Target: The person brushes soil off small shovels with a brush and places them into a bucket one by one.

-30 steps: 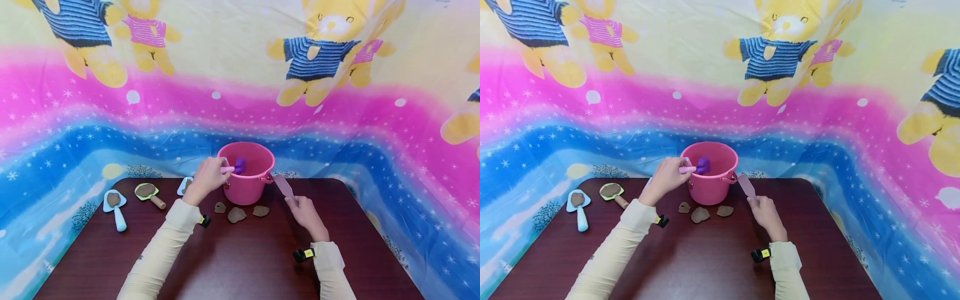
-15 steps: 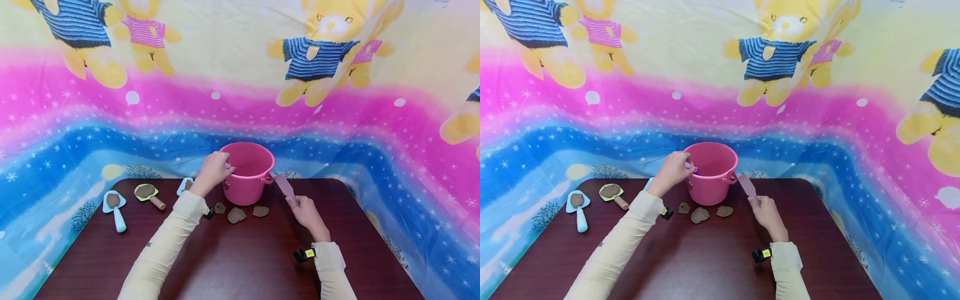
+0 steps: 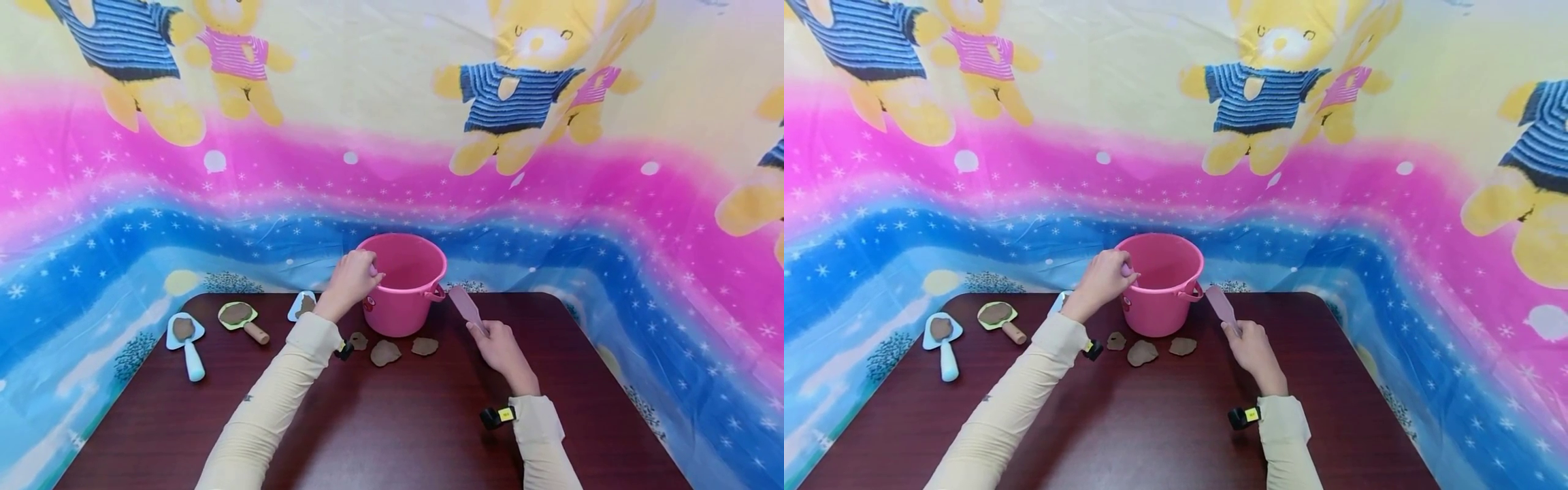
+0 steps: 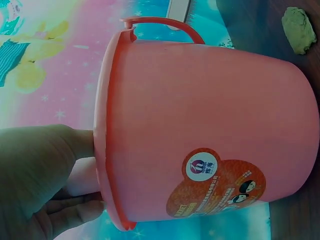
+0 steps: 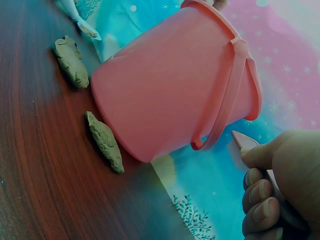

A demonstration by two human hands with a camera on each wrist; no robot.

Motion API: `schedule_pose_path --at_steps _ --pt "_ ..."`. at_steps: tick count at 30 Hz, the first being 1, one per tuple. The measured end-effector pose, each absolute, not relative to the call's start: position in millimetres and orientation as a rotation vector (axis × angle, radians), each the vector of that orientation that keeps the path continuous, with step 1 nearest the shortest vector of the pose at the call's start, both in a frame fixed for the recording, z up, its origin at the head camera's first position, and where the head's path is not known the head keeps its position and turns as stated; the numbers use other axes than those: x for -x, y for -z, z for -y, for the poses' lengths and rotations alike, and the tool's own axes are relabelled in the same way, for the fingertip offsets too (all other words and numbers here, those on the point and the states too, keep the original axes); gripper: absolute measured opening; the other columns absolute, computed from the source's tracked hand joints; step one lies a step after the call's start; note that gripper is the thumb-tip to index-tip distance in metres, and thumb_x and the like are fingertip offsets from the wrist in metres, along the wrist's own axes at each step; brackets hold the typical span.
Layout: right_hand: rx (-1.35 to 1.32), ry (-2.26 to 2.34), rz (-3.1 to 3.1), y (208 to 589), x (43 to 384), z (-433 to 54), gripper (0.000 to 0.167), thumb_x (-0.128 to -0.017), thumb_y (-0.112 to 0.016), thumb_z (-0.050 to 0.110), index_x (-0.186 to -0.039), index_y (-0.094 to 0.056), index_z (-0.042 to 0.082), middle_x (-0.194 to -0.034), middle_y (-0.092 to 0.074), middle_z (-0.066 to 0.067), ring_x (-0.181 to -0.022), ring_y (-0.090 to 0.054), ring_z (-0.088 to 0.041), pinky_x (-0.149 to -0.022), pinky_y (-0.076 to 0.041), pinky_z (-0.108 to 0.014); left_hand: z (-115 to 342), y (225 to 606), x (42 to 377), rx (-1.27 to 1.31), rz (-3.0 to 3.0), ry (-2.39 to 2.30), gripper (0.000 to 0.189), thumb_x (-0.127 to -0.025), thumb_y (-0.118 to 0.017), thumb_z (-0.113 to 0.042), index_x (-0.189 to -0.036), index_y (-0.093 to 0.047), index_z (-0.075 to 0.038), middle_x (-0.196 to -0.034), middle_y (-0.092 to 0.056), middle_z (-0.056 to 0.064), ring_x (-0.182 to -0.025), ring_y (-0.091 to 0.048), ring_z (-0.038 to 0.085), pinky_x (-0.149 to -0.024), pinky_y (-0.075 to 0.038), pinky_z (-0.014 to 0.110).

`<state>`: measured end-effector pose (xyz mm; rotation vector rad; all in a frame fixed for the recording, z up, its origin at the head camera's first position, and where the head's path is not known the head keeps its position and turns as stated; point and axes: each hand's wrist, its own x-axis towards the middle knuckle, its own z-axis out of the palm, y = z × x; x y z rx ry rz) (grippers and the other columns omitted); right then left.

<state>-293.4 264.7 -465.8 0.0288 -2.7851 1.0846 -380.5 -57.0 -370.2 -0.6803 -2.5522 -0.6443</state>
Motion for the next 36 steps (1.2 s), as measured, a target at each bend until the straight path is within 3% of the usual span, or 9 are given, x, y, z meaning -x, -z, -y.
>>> schedule_pose_path --at_steps 11,20,30,36 --pt "-0.027 -1.120 2.793 460.8 290.8 -266.5 0.042 -0.106 -0.053 0.034 -0.079 -0.058 0.002 -0.057 -0.045 -0.003 -0.053 -0.047 -0.019 -0.054 -0.041 -0.030 60.4 373.2 383.3 0.681 2.445 0.660 0.020 -0.093 -0.073 -0.021 -0.084 -0.067 -0.004 -0.072 -0.061 0.004 -0.069 -0.061 0.020 -0.065 -0.053 0.035" --pt "-0.011 -1.177 2.796 457.7 289.6 -271.5 0.045 -0.106 -0.051 0.041 -0.081 -0.057 0.005 -0.055 -0.049 -0.003 -0.050 -0.051 -0.019 -0.054 -0.044 -0.031 71.4 369.6 380.6 0.581 2.356 0.682 0.033 -0.097 -0.064 -0.028 -0.105 -0.071 0.003 -0.091 -0.068 0.017 -0.083 -0.067 0.031 -0.076 -0.058 0.045" --pt "-0.068 -1.101 2.754 443.5 282.0 -273.5 0.050 -0.106 -0.049 0.046 -0.081 -0.058 0.004 -0.060 -0.043 -0.002 -0.056 -0.046 -0.019 -0.060 -0.041 -0.032 105.8 379.7 380.6 0.382 2.254 0.925 0.026 -0.098 -0.061 -0.026 -0.094 -0.069 -0.002 -0.088 -0.068 0.017 -0.079 -0.062 0.029 -0.071 -0.053 0.044" --pt "-0.119 -1.106 2.702 432.2 276.4 -271.3 0.048 -0.106 -0.051 0.044 -0.078 -0.056 0.005 -0.057 -0.038 0.002 -0.054 -0.039 -0.016 -0.056 -0.037 -0.030 134.7 401.6 376.5 0.205 2.407 0.956 0.025 -0.096 -0.062 -0.024 -0.096 -0.068 0.000 -0.084 -0.068 0.019 -0.070 -0.060 0.030 -0.068 -0.050 0.045"
